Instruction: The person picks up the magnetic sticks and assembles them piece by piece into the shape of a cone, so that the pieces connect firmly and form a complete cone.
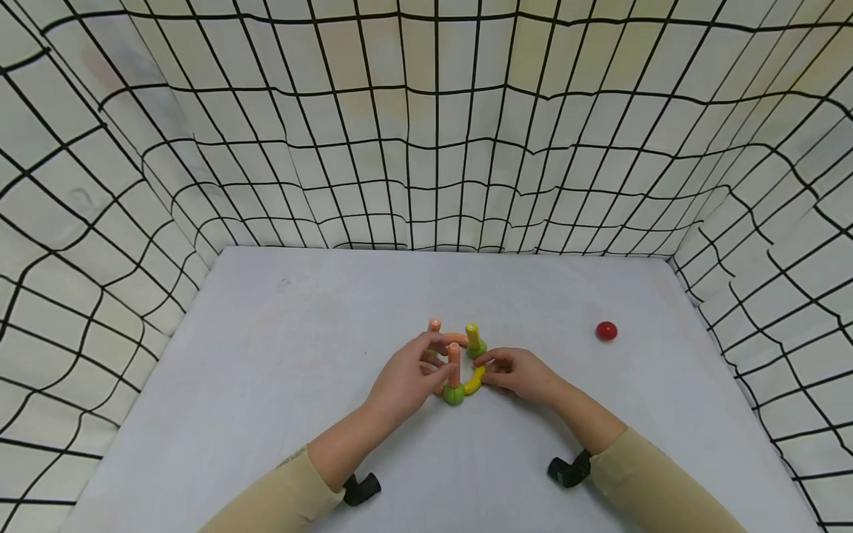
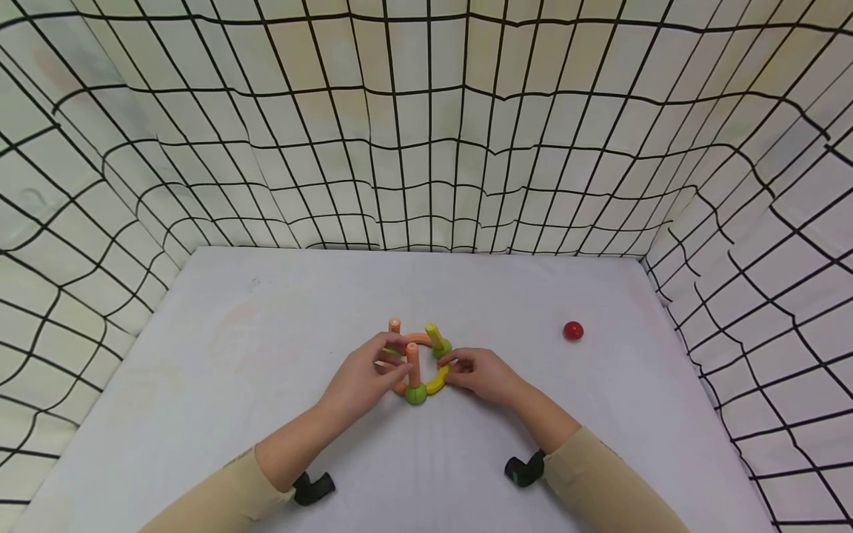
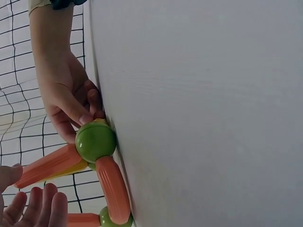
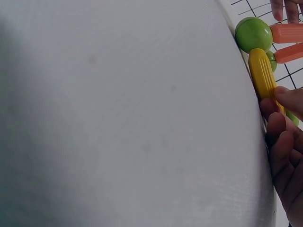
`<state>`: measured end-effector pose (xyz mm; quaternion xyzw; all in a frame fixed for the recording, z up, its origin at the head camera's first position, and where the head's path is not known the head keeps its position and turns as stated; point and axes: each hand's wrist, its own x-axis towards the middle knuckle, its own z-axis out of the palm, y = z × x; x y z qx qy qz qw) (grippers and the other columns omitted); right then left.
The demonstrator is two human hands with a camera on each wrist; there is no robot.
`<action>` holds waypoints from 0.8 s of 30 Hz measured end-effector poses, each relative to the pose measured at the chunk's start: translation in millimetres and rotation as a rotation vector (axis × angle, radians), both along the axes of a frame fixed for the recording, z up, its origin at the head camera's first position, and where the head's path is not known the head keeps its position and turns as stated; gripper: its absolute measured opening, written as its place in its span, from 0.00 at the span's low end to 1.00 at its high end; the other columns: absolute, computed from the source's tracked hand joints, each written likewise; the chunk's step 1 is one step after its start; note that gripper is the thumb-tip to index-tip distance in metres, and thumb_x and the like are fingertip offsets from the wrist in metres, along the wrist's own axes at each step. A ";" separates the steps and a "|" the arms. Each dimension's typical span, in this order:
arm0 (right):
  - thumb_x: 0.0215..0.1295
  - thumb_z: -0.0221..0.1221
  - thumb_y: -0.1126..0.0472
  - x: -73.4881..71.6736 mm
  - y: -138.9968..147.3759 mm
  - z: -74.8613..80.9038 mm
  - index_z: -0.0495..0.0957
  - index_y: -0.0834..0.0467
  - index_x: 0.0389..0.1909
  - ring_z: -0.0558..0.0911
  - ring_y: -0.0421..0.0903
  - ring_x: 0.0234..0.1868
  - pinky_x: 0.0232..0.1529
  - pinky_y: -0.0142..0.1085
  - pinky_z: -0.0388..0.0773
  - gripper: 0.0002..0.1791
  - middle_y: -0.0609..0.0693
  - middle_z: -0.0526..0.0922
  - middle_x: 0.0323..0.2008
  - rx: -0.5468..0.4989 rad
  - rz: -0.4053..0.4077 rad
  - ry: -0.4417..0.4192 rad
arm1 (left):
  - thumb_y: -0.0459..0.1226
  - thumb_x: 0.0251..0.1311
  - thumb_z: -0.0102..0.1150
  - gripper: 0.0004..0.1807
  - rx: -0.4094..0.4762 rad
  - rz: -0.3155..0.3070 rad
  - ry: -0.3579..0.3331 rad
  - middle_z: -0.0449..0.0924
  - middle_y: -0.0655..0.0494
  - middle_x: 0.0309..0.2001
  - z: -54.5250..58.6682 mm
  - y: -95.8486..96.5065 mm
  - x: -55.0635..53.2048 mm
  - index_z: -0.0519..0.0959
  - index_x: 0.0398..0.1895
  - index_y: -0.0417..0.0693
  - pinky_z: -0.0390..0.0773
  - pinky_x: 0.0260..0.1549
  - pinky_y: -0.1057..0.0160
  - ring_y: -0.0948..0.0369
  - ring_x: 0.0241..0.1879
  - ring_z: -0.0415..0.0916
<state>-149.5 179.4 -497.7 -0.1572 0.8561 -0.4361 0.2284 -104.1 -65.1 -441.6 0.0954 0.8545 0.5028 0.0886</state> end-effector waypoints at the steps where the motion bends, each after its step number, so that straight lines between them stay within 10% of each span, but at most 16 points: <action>1: 0.66 0.64 0.58 0.3 0.2 0.1 0.82 0.51 0.51 0.76 0.44 0.24 0.28 0.34 0.75 0.13 0.47 0.81 0.31 0.002 0.002 0.004 | 0.44 0.63 0.66 0.19 -0.005 0.009 0.000 0.79 0.62 0.50 0.2 -1.2 0.3 0.76 0.57 0.59 0.80 0.36 0.62 0.64 0.45 0.79; 24: 0.64 0.66 0.51 1.7 49.8 24.6 0.82 0.52 0.54 0.78 0.47 0.32 0.29 0.34 0.77 0.19 0.48 0.80 0.40 0.050 -0.158 0.119 | 0.45 0.63 0.67 0.23 -0.049 0.154 0.171 0.78 0.64 0.54 -8.4 -27.2 -23.5 0.77 0.60 0.54 0.74 0.53 0.55 0.56 0.52 0.75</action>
